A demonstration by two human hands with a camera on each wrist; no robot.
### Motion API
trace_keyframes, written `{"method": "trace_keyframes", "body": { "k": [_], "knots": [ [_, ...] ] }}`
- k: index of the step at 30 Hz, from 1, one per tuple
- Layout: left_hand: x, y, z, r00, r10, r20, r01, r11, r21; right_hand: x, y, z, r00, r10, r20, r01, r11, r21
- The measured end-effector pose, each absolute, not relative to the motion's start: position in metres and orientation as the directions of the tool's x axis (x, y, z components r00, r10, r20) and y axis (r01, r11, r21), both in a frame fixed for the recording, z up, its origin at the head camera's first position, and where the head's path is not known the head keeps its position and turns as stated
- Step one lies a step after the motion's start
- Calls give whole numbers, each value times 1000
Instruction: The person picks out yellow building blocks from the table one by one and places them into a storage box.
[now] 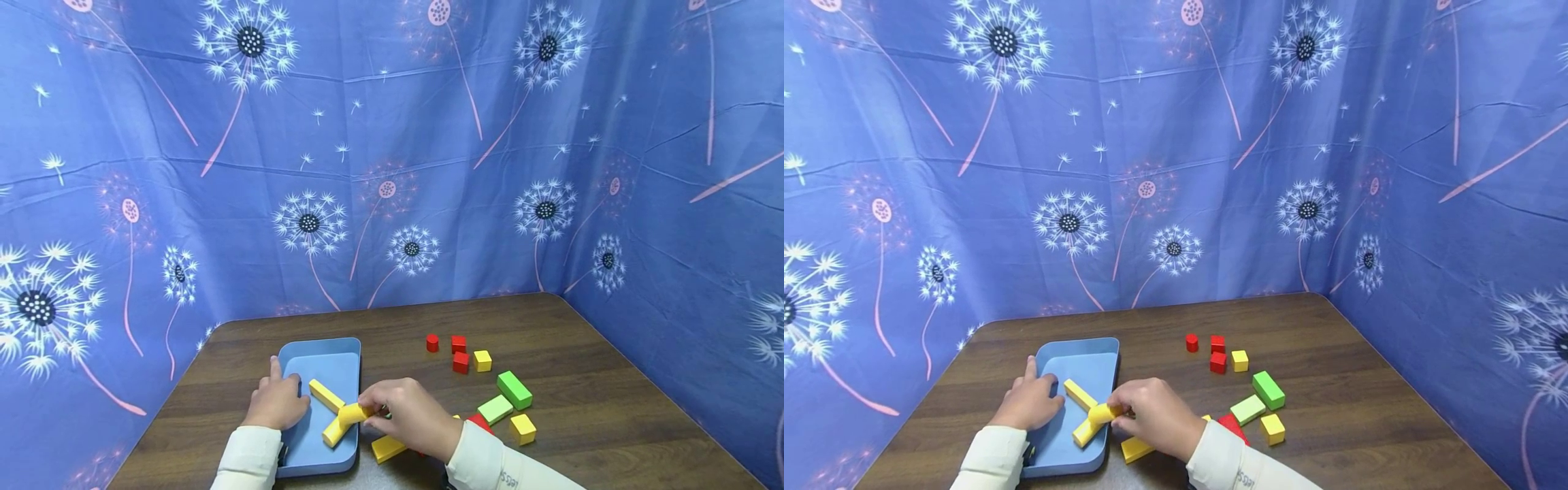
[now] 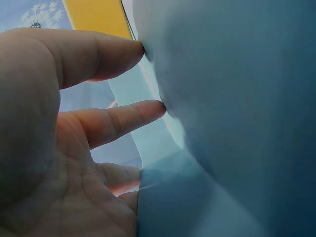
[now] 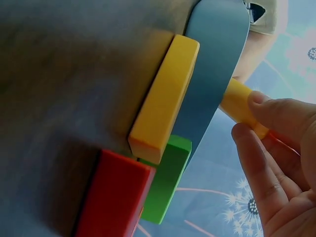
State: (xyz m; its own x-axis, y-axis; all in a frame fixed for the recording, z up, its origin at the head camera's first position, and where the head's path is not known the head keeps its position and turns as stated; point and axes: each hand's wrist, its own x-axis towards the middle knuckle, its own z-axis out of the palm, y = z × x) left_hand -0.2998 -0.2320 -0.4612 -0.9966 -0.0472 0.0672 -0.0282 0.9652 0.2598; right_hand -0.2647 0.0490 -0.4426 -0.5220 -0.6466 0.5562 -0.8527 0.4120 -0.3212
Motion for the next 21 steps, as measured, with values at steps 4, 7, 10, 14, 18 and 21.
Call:
{"method": "trace_keyframes", "body": {
  "k": [4, 7, 10, 14, 18, 21],
  "knots": [
    [-300, -232, -461, -996, -46, 73, -26, 965, 261, -264, 46, -443, -514, -653, 556, -857, 420, -299],
    [-299, -231, -460, -996, -45, 74, -24, 965, 263, -263, 44, -444, -501, -657, 564, -864, 421, -277],
    [-299, -231, -458, -997, -41, 73, -21, 965, 260, -263, 42, -444, -487, -660, 572, -871, 414, -264],
    [-299, -231, -458, -997, -39, 72, -19, 965, 261, -262, 40, -444, -496, -668, 555, -866, 422, -266],
    [-299, -231, -459, -996, -41, 73, -21, 964, 263, -261, 39, -445, -500, -682, 534, -864, 433, -256],
    [-300, -231, -460, -996, -46, 72, -26, 964, 263, -262, 38, -447, -498, -684, 533, -865, 436, -248]
  ]
}}
